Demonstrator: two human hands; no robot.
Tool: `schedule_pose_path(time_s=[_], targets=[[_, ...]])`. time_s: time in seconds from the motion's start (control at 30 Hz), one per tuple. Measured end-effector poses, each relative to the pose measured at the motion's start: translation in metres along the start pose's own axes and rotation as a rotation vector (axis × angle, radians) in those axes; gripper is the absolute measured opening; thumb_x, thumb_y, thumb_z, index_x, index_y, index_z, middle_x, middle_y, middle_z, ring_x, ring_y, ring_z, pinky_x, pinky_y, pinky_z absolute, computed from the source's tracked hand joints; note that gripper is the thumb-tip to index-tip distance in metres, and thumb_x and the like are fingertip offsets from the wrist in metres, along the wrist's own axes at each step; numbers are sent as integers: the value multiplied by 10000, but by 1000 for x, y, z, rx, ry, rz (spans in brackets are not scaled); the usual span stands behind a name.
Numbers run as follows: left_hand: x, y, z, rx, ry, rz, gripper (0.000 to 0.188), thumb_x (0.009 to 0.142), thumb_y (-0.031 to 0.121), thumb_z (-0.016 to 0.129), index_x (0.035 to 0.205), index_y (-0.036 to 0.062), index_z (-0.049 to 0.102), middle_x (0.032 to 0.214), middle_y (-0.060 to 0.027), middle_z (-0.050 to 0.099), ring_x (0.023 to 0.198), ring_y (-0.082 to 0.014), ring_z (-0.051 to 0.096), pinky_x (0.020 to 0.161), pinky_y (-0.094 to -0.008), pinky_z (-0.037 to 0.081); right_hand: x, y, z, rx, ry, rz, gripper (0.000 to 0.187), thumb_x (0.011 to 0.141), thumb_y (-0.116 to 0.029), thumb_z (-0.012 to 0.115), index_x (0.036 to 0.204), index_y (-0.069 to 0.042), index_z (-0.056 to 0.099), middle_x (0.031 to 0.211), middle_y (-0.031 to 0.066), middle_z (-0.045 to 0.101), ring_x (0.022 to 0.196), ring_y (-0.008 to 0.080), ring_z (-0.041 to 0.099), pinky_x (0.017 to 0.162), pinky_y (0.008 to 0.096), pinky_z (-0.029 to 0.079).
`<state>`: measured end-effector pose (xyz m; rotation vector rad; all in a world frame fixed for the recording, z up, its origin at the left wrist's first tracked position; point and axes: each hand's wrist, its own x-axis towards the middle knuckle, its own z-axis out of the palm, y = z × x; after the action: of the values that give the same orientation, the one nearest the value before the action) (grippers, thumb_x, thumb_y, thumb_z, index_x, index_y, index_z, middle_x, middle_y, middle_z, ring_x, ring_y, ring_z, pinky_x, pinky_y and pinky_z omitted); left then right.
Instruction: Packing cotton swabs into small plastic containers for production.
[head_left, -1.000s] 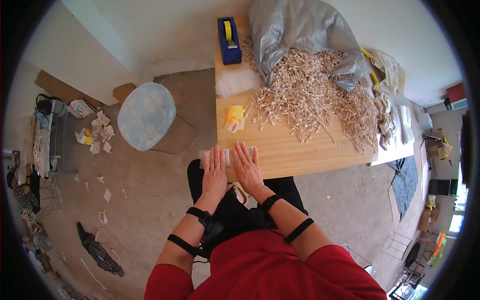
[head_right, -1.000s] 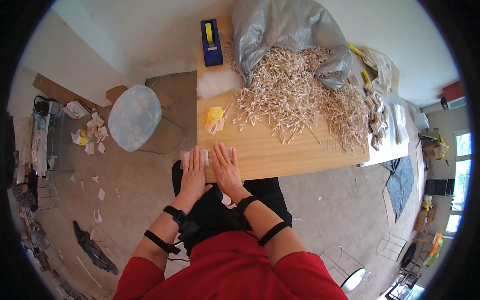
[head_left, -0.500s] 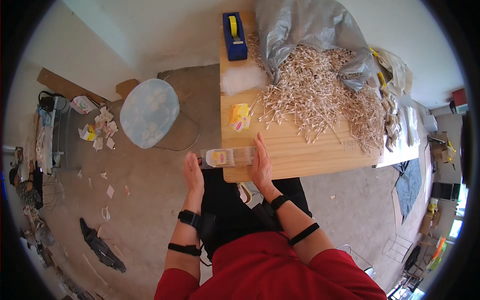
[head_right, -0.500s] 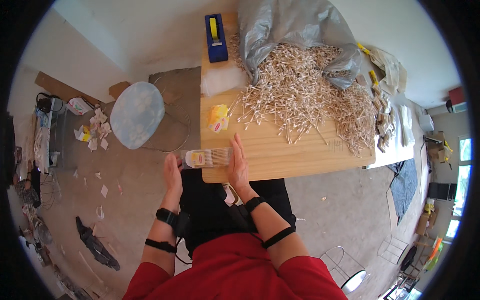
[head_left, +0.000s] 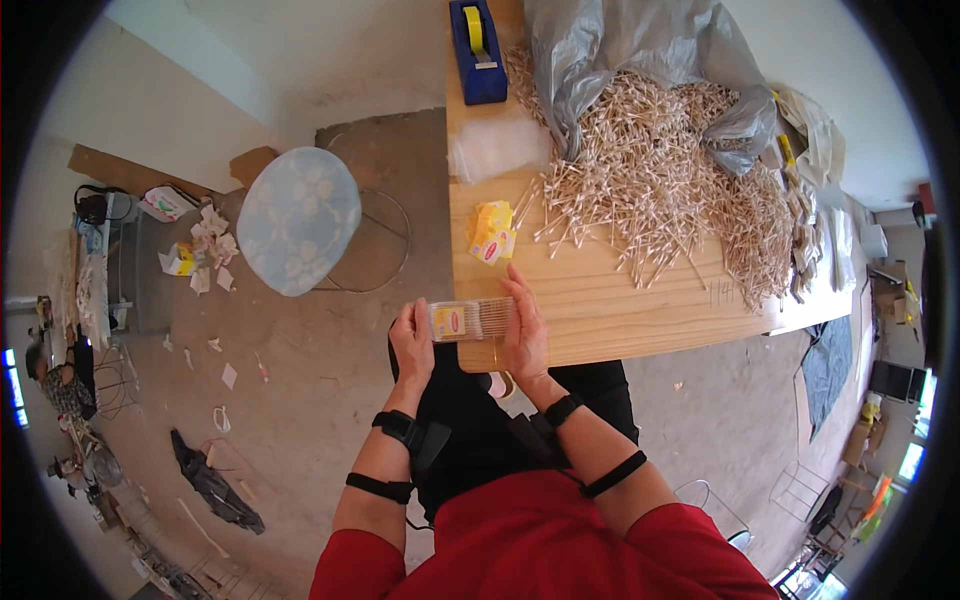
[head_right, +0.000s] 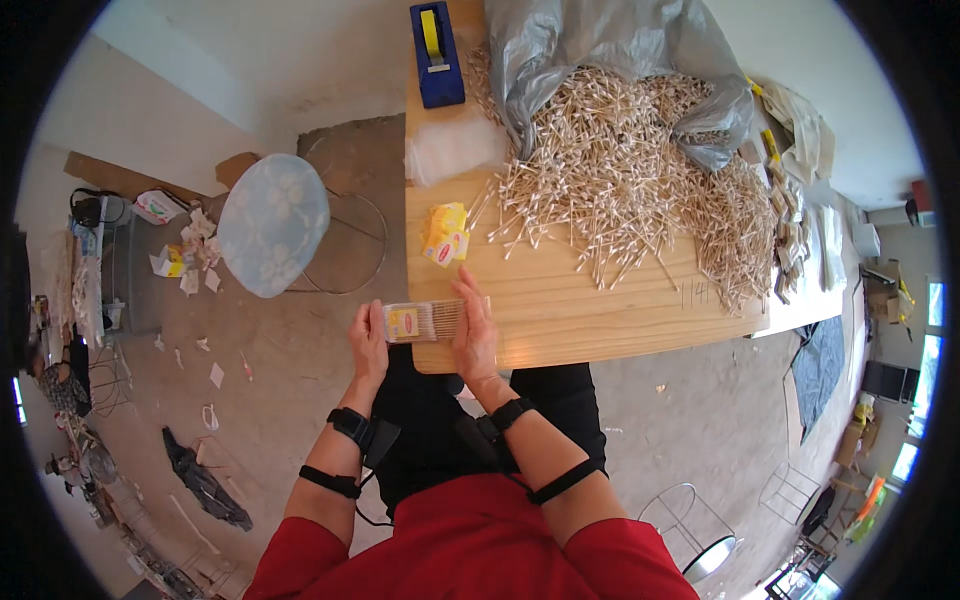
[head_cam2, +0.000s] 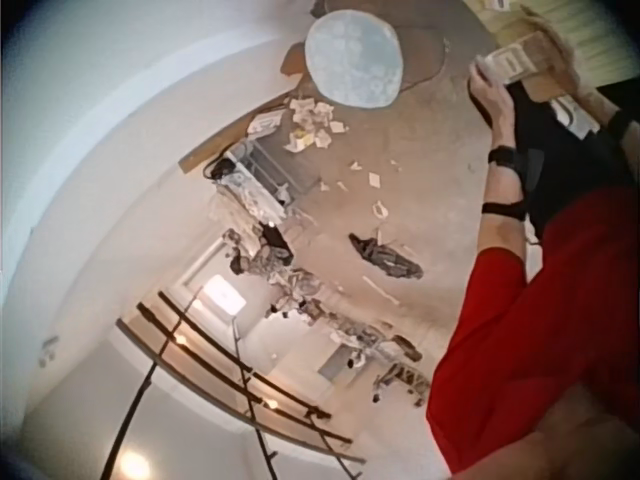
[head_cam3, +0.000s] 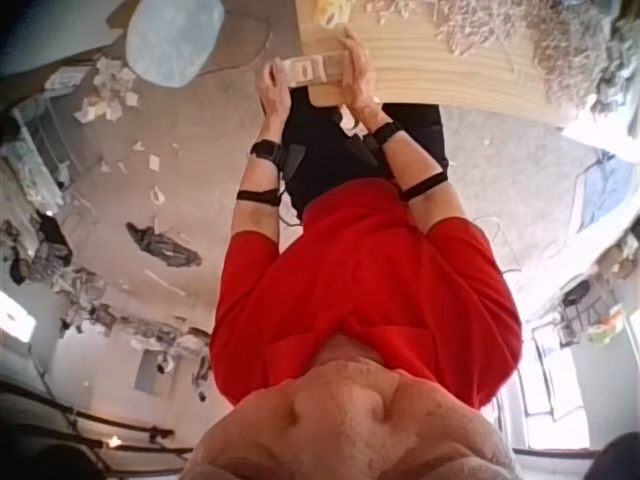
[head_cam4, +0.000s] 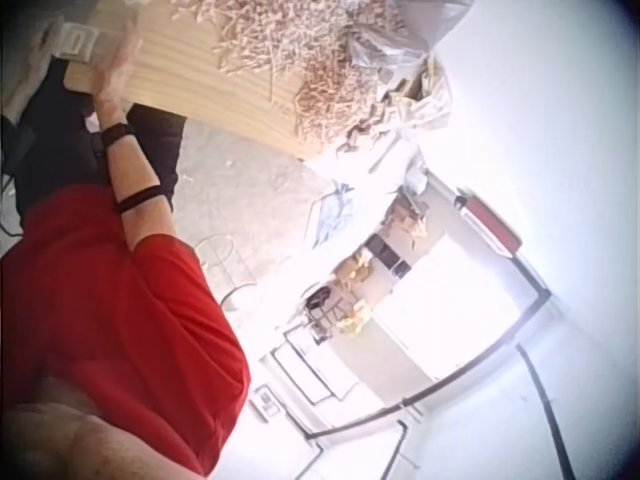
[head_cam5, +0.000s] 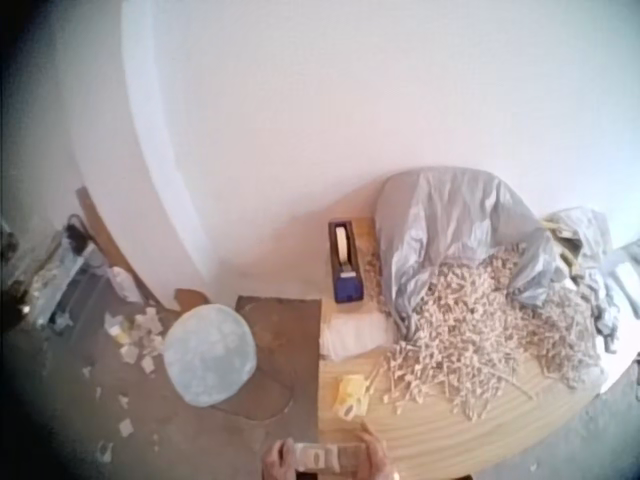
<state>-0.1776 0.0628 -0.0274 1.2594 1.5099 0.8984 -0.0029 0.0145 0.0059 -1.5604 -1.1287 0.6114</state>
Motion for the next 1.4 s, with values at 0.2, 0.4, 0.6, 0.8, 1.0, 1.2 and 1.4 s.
schedule_pose_path(time_s=[0.2, 0.4, 0.6, 0.8, 1.0, 1.2, 1.4], targets=[[-3, 7, 3, 151, 48, 127, 325, 1048, 264, 501, 900, -19, 557, 711, -164, 570, 626, -214, 459, 614, -346, 448, 1, -4, -1, 19, -29, 48, 350, 975, 40, 387, 1274, -12, 561, 1443, 199, 508, 1346, 341, 483, 1111, 379, 380], [-9, 25, 12, 222, 61, 87, 296, 1052, 241, 504, 914, -10, 577, 757, -75, 568, 728, -122, 511, 680, -304, 451, -9, 13, 20, 91, 12, 36, 330, 981, 32, 397, 1260, -7, 569, 1423, 200, 522, 1332, 339, 493, 1097, 364, 381], [-10, 24, 17, 273, 142, 174, 247, 1034, 191, 527, 914, -17, 585, 723, -177, 599, 618, -227, 557, 609, -356, 461, -10, -14, 51, 164, 2, 100, 330, 969, 74, 409, 1249, 0, 568, 1439, 171, 517, 1343, 297, 481, 1109, 354, 361], [-10, 19, 12, 378, 108, 169, 246, 1042, 182, 506, 938, -18, 603, 755, -180, 612, 657, -280, 596, 627, -362, 472, -5, -4, 45, 310, -30, 101, 315, 975, 63, 421, 1243, -7, 571, 1433, 186, 514, 1335, 332, 485, 1104, 370, 371], [-14, 57, -16, 526, 179, 613, 197, 944, 93, 592, 1128, 31, 622, 1072, -143, 641, 993, -315, 599, 877, -436, 459, -12, 4, -27, -78, -110, -17, 276, 897, 62, 542, 1154, -26, 591, 1251, 192, 599, 1145, 392, 577, 989, 413, 470], [-30, 62, -21, 917, -399, 800, 559, 881, 207, 681, 1390, 45, 516, 1511, -60, 446, 1458, -276, 311, 1214, -543, 173, -23, 8, -31, -291, -326, -328, 163, 852, -48, 659, 995, -40, 581, 1017, 128, 586, 963, 342, 584, 824, 404, 511], [-32, 56, -20, 1088, -541, 742, 718, 876, 327, 671, 1478, 43, 404, 1605, -42, 286, 1511, -234, 186, 1221, -568, 110, -16, 11, -27, -423, -394, -531, 157, 806, -87, 632, 936, -44, 556, 948, 111, 534, 913, 306, 558, 806, 383, 515]])
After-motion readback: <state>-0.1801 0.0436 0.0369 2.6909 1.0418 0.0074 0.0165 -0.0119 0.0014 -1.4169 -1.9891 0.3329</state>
